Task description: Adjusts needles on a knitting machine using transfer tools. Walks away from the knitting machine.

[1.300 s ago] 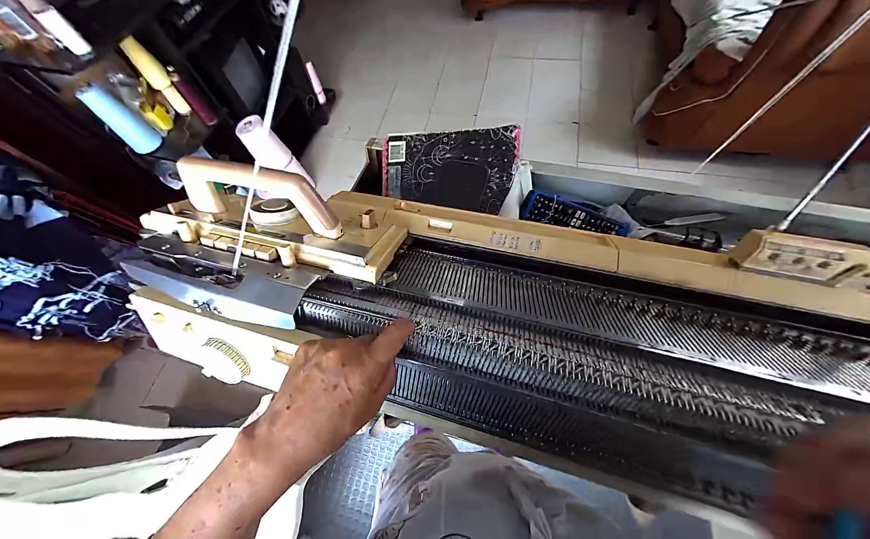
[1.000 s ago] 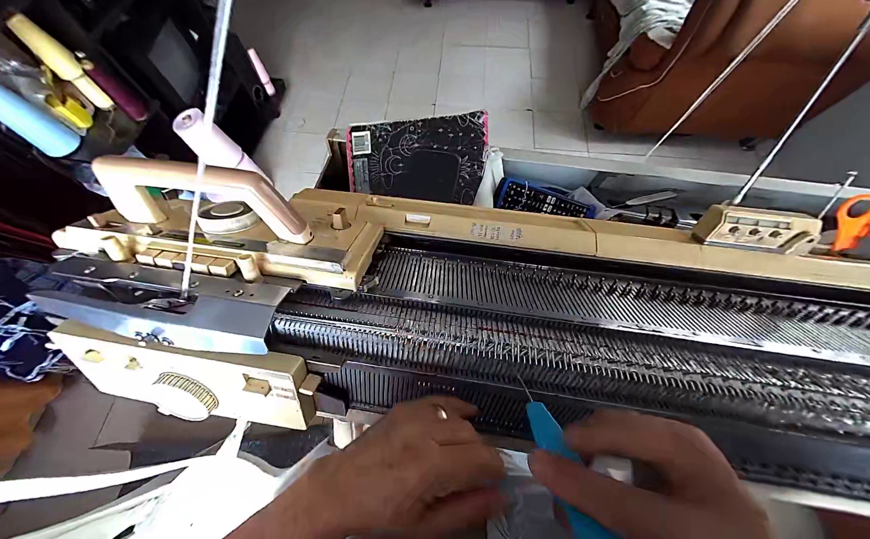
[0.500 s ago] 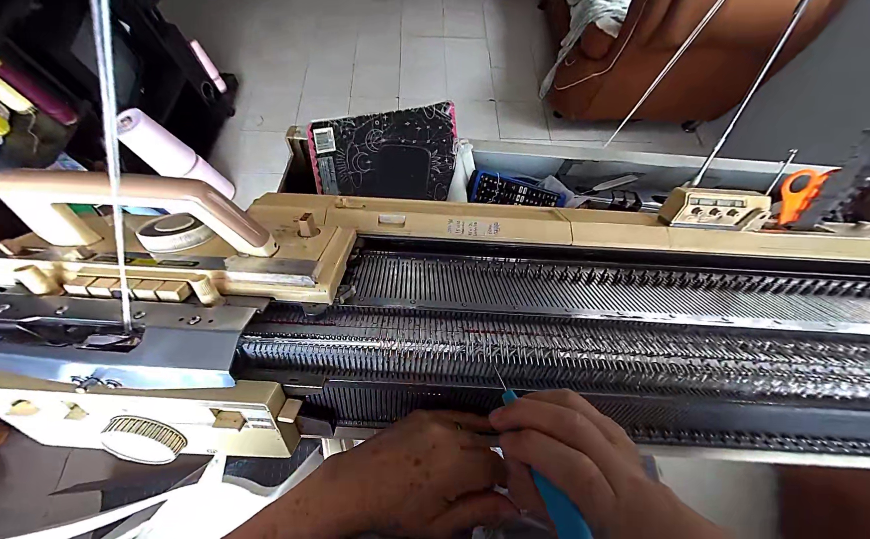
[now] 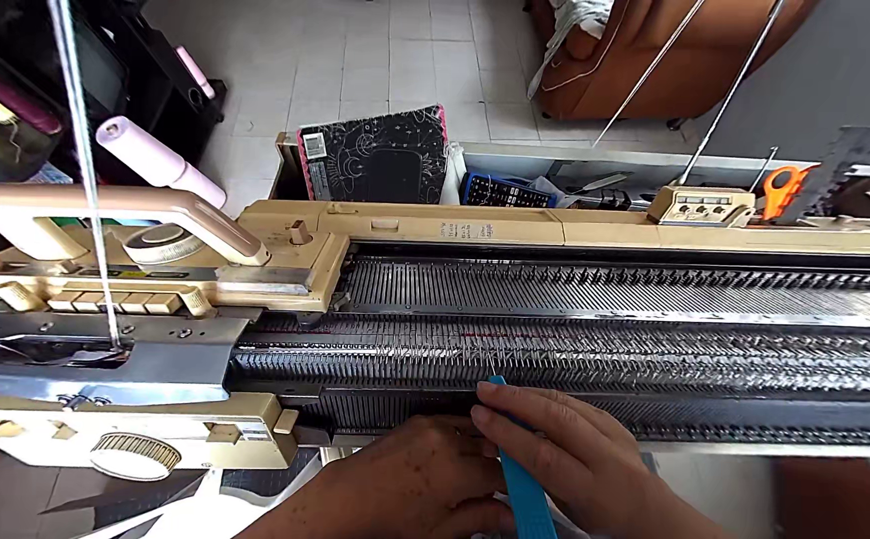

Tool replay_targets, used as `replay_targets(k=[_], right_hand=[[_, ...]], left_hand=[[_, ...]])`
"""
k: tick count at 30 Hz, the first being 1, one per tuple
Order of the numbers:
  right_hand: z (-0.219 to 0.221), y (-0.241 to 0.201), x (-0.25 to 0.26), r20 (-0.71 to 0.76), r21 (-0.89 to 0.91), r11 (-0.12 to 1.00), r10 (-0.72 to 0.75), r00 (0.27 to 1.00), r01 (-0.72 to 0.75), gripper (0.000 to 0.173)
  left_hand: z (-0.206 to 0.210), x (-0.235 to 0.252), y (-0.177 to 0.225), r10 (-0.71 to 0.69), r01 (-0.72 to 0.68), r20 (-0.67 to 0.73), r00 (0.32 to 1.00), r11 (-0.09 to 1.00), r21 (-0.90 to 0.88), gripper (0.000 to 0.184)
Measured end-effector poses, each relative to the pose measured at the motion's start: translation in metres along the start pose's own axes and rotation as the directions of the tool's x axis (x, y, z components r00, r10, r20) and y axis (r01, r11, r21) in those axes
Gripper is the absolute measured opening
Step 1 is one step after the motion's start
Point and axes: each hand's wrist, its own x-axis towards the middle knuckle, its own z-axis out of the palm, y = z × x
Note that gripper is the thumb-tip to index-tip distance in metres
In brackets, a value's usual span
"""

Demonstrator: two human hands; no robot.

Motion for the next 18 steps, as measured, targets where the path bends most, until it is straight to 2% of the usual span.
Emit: replay_targets(k=[7,10,12,13,14,15,16,18], right_hand=[[0.000,-0.002,0.004,-0.029,0.021,1.000,0.019,0.999,-0.019,0.017],[-0.010,0.003,0.029,-0.086,0.094,0.987,0.138,0.987,-0.130,0.015],[-0.019,0.014,0.058,-0.048,0.140,0.930,0.349,0.936,-0.340,0.020],[-0.022,0.022,0.073,0.012,0.190,0.855,0.490,0.872,-0.483,0.019],[-0.022,0.030,0.085,0.090,0.265,0.738,0.621,0.778,-0.620,0.014],[-0.019,0.035,0.093,0.131,0.344,0.619,0.713,0.688,-0.706,0.008],[-0.015,0.036,0.095,0.119,0.391,0.569,0.748,0.653,-0.723,0.005],[-0.010,0.031,0.085,-0.002,0.399,0.667,0.687,0.727,-0.629,0.010]], left_hand=[[0.000,0.000,0.001,-0.006,0.006,0.007,1.000,1.000,0.001,0.032],[0.001,0.001,0.003,-0.064,0.065,0.049,0.997,0.998,-0.008,0.033],[0.004,-0.001,0.001,-0.073,0.074,0.068,0.995,0.997,-0.016,0.037],[0.005,-0.001,0.001,-0.070,0.071,0.068,0.995,0.997,-0.021,0.038],[0.005,-0.002,0.000,-0.066,0.068,0.066,0.996,0.997,-0.026,0.038],[0.005,-0.002,0.000,-0.063,0.065,0.062,0.996,0.997,-0.032,0.038],[0.005,-0.002,0.000,-0.062,0.065,0.060,0.996,0.997,-0.044,0.037],[0.003,-0.002,0.000,-0.064,0.069,0.058,0.996,0.995,-0.072,0.036]])
